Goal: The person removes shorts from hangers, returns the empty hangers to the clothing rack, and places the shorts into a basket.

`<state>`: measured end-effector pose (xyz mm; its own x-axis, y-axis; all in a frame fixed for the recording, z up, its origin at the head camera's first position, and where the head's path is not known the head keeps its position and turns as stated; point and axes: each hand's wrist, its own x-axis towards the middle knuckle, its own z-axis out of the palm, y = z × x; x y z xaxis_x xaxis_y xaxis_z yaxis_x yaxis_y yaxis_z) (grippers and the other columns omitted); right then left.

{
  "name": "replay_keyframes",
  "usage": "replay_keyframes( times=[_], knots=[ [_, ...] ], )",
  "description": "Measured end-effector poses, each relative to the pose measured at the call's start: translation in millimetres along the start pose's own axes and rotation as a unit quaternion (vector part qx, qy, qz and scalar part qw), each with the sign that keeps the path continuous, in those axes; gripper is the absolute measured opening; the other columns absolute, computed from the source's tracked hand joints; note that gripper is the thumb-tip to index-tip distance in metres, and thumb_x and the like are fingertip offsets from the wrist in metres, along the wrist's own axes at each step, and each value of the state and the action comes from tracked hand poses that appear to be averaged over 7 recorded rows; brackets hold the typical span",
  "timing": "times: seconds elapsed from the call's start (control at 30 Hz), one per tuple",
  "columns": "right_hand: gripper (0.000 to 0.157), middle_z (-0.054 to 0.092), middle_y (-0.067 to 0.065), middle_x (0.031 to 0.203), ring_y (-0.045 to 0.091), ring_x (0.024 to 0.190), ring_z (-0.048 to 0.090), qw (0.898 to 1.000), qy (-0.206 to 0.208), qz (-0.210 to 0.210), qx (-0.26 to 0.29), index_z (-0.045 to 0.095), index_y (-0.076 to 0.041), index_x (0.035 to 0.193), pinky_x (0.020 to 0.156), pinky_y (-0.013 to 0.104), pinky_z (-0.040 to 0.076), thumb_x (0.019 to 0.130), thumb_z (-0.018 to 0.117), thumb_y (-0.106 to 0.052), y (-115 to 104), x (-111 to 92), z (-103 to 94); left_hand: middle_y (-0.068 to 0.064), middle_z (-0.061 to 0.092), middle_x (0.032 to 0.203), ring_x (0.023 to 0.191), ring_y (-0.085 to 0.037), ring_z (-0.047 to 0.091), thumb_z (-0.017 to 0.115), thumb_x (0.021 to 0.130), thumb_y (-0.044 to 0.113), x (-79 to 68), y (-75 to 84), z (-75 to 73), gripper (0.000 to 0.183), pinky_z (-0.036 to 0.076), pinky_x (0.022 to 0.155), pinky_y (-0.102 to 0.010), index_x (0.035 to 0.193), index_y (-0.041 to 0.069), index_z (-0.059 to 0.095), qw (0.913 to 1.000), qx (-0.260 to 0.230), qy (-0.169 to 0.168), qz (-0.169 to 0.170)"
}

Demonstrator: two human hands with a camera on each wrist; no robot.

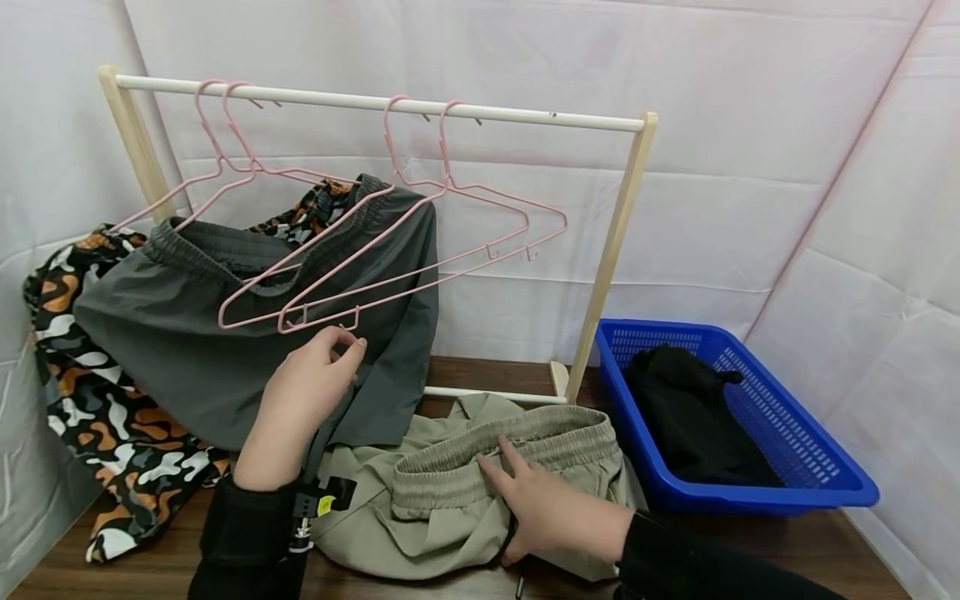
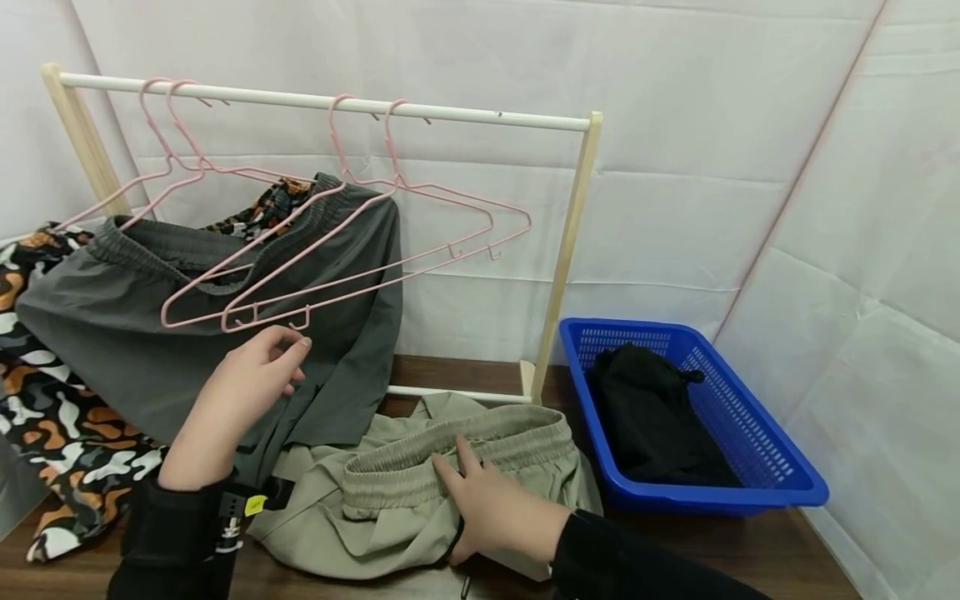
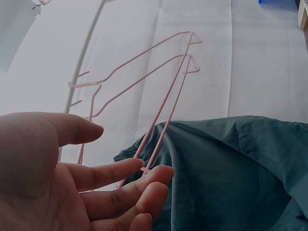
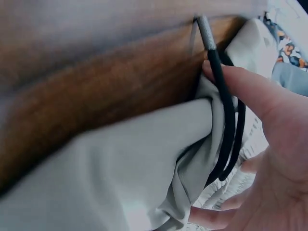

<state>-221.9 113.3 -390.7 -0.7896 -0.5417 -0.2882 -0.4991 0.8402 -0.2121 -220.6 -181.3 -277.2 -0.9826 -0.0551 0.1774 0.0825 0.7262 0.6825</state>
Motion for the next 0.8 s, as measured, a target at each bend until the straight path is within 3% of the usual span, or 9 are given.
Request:
replay_keyframes(
  times=[0.3, 0.47, 0.5, 0.57, 0.67, 0.8],
  knots=[
    [0.124, -0.001, 0.017, 0.161, 0.053, 0.130, 0.036, 0.999, -0.007, 0.032, -0.039, 0.012, -0.029, 0.158, 0.082, 0.051, 0.051, 0.063, 0.090, -0.047, 1.1, 24.6, -5.7, -0.010, 0.067, 0.096, 0.083, -0.025, 0.063, 0.041, 0.104, 0.041, 1.7, 8.5, 7.5, 0.045, 0.045, 0.066, -0.040, 0.132, 0.008, 0.053, 1.0000, -0.003, -0.007, 0.006],
    [0.128, 0.006, 0.018, 0.161, 0.050, 0.132, 0.035, 0.998, -0.027, 0.050, -0.036, 0.009, -0.028, 0.158, 0.092, 0.053, 0.046, 0.062, 0.092, -0.044, -0.7, 34.9, -14.2, -0.008, 0.068, 0.095, 0.081, -0.024, 0.063, 0.042, 0.104, 0.042, 3.1, 10.8, 10.6, 0.045, 0.045, 0.064, -0.040, 0.131, 0.009, 0.055, 0.9999, -0.003, -0.011, 0.012],
    [0.129, 0.008, 0.018, 0.160, 0.046, 0.126, 0.045, 0.998, -0.032, 0.056, -0.029, 0.008, -0.028, 0.158, 0.090, 0.051, 0.047, 0.062, 0.092, -0.043, -1.0, 36.9, -15.6, -0.008, 0.068, 0.095, 0.080, -0.024, 0.063, 0.042, 0.104, 0.041, 3.2, 11.0, 10.9, 0.044, 0.045, 0.064, -0.040, 0.131, 0.009, 0.054, 0.9998, -0.003, -0.012, 0.013],
    [0.128, 0.014, 0.018, 0.159, 0.043, 0.119, 0.052, 0.997, -0.040, 0.065, -0.029, 0.009, -0.027, 0.158, 0.088, 0.048, 0.048, 0.062, 0.093, -0.040, -1.9, 40.7, -18.6, -0.007, 0.068, 0.094, 0.080, -0.024, 0.063, 0.042, 0.104, 0.040, 3.1, 11.2, 11.7, 0.044, 0.045, 0.064, -0.040, 0.131, 0.009, 0.055, 0.9998, -0.003, -0.014, 0.013],
    [0.123, 0.018, 0.018, 0.158, 0.029, 0.091, 0.063, 0.996, -0.050, 0.070, -0.019, 0.011, -0.027, 0.158, 0.072, 0.037, 0.050, 0.066, 0.092, -0.030, -1.6, 46.3, -21.7, -0.007, 0.068, 0.095, 0.081, -0.024, 0.063, 0.042, 0.104, 0.040, 2.4, 11.1, 12.1, 0.043, 0.045, 0.065, -0.040, 0.131, 0.009, 0.055, 0.9998, -0.004, -0.016, 0.013],
    [0.103, 0.025, 0.019, 0.154, 0.016, 0.061, 0.053, 0.997, -0.040, 0.060, 0.000, 0.019, -0.020, 0.156, 0.054, 0.029, 0.042, 0.077, 0.083, -0.007, -0.5, 51.0, -26.5, -0.007, 0.068, 0.096, 0.083, -0.024, 0.064, 0.042, 0.104, 0.040, 2.1, 10.9, 12.1, 0.043, 0.046, 0.066, -0.041, 0.130, 0.009, 0.055, 0.9998, -0.004, -0.016, 0.013]
  ],
)
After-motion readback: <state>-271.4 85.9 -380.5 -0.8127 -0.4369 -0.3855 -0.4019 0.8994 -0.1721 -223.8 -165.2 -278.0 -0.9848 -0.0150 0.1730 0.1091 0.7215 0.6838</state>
